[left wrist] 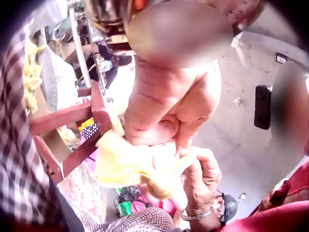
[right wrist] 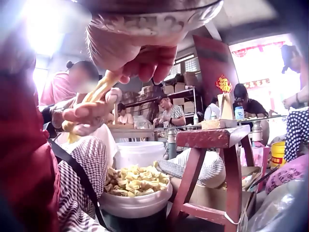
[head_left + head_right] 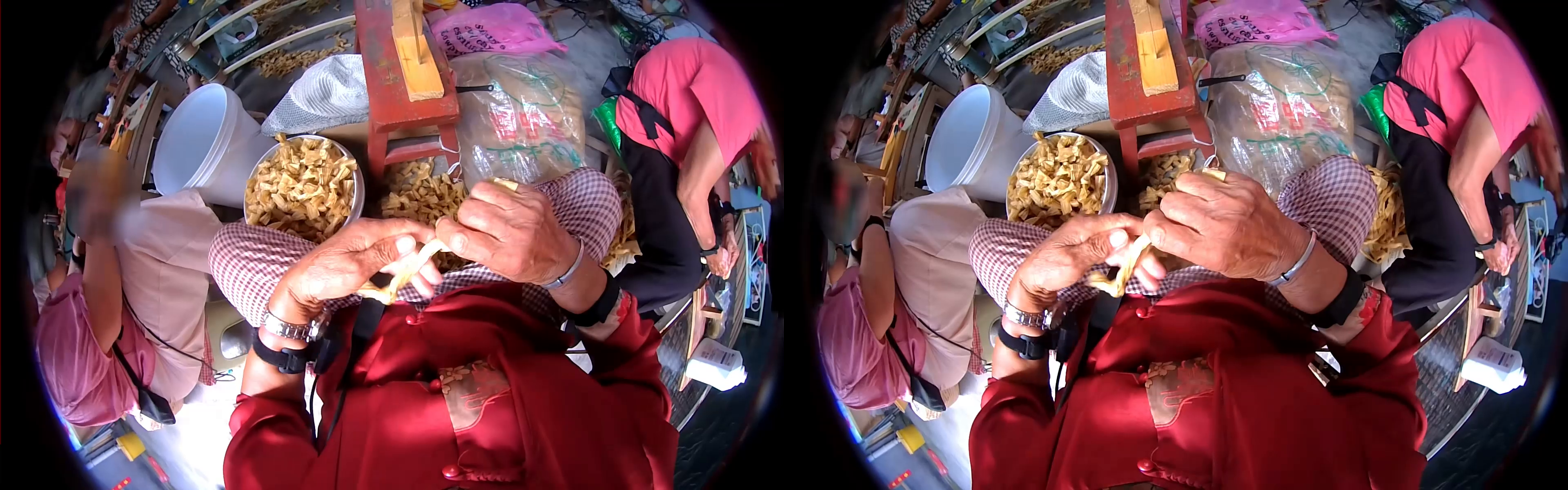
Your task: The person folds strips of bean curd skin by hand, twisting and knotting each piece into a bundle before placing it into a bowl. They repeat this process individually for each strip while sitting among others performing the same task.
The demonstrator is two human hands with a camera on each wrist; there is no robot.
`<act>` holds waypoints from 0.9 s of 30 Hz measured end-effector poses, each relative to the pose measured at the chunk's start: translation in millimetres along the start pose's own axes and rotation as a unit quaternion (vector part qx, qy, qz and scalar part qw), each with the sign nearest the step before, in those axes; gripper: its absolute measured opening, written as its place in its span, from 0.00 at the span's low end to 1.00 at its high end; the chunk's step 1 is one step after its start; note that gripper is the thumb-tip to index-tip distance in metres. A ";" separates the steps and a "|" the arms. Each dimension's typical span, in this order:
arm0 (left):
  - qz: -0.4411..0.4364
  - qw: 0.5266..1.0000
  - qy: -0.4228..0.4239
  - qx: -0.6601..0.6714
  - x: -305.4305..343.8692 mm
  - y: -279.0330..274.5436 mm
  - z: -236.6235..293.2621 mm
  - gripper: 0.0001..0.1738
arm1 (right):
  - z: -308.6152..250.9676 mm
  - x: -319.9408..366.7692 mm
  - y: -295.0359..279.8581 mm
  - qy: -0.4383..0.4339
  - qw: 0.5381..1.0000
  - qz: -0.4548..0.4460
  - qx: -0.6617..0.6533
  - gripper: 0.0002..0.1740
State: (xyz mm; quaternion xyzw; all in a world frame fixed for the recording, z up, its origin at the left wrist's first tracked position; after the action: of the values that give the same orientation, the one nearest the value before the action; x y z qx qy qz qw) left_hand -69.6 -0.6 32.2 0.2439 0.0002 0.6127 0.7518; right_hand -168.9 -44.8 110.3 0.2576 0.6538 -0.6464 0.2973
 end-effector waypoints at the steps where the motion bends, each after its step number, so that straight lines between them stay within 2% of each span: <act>1: -0.011 0.999 -0.011 0.041 1.7 3.4 -3.6 0.21 | 0.3 -1.4 -0.3 0.002 1.000 -0.017 0.004 0.09; 3: -0.005 0.996 -0.032 0.079 2.0 2.0 -10.9 0.21 | 3.2 0.6 -1.4 0.025 1.000 -0.011 0.000 0.10; 4: -0.015 0.994 0.000 0.110 3.5 2.4 -9.6 0.21 | 4.5 -1.6 -0.7 0.028 1.000 0.001 -0.006 0.11; 6: 0.004 0.992 -0.016 0.124 5.3 0.4 -21.5 0.21 | 7.9 -1.2 3.2 0.052 0.998 -0.009 -0.016 0.14; 9: -0.046 0.992 0.027 0.113 12.4 12.6 -4.4 0.23 | 21.8 -3.5 11.4 0.146 0.984 0.008 -0.099 0.18; 10: -0.013 0.995 0.035 0.090 14.4 10.1 4.9 0.19 | 26.5 -2.3 16.7 0.191 0.972 0.016 -0.138 0.20; 11: 0.031 0.996 0.072 0.036 14.9 5.6 11.5 0.16 | 28.6 -1.4 19.9 0.222 0.952 0.060 -0.201 0.22; 12: 0.075 0.991 0.108 -0.019 15.5 0.1 19.2 0.13 | 28.6 -1.1 26.3 0.286 0.913 0.091 -0.277 0.23; 13: 0.097 0.986 0.123 -0.062 16.7 -2.9 28.5 0.12 | 29.6 3.4 37.3 0.377 0.855 0.070 -0.350 0.23; 14: 0.122 0.957 0.242 -0.104 21.0 4.5 58.3 0.12 | 27.9 9.6 49.0 0.461 0.782 0.045 -0.416 0.23; 15: 0.139 0.938 0.292 -0.123 19.0 6.1 65.8 0.13 | 26.5 12.4 57.1 0.513 0.720 0.074 -0.461 0.21; 17: 0.145 0.893 0.372 -0.207 22.0 2.2 67.7 0.15 | 24.6 10.2 66.6 0.535 0.644 0.102 -0.538 0.20; 18: 0.180 0.872 0.381 -0.250 24.2 1.3 69.8 0.16 | 22.6 9.2 70.0 0.547 0.609 0.114 -0.563 0.21; 20: 0.199 0.919 0.315 -0.132 17.6 -2.7 58.8 0.15 | 19.3 8.8 76.2 0.544 0.578 0.118 -0.596 0.27; 22: 0.214 0.898 0.350 -0.161 17.5 -4.3 59.8 0.14 | 11.6 7.9 77.4 0.555 0.524 0.131 -0.632 0.30; 23: 0.212 0.913 0.326 -0.122 14.8 -8.1 54.3 0.14 | 11.0 12.0 81.1 0.566 0.506 0.130 -0.638 0.30; 24: 0.210 0.927 0.300 -0.083 12.5 -10.7 48.9 0.14 | 11.8 17.6 84.1 0.576 0.502 0.127 -0.633 0.28; 26: 0.262 0.925 0.270 -0.063 8.0 -18.5 41.8 0.11 | 14.2 30.1 90.0 0.595 0.496 0.124 -0.620 0.24; 27: 0.286 0.922 0.255 -0.053 5.2 -21.9 37.2 0.10 | 15.4 37.5 92.0 0.610 0.493 0.140 -0.604 0.15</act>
State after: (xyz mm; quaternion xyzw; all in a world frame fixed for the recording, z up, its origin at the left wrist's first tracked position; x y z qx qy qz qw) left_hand -37.0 -12.3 58.5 0.0292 0.0893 0.8424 0.5306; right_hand -127.6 -59.0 19.8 0.4334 0.8582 0.2750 -0.0057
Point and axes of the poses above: each hand's wrist, its own x-axis away from the middle knuckle, its own y-axis out of the palm, z = x × y, the point moved 8 cm from there along -x, towards the middle knuckle, and after that the axes turned 13 degrees about z, right-handed, at the moved point
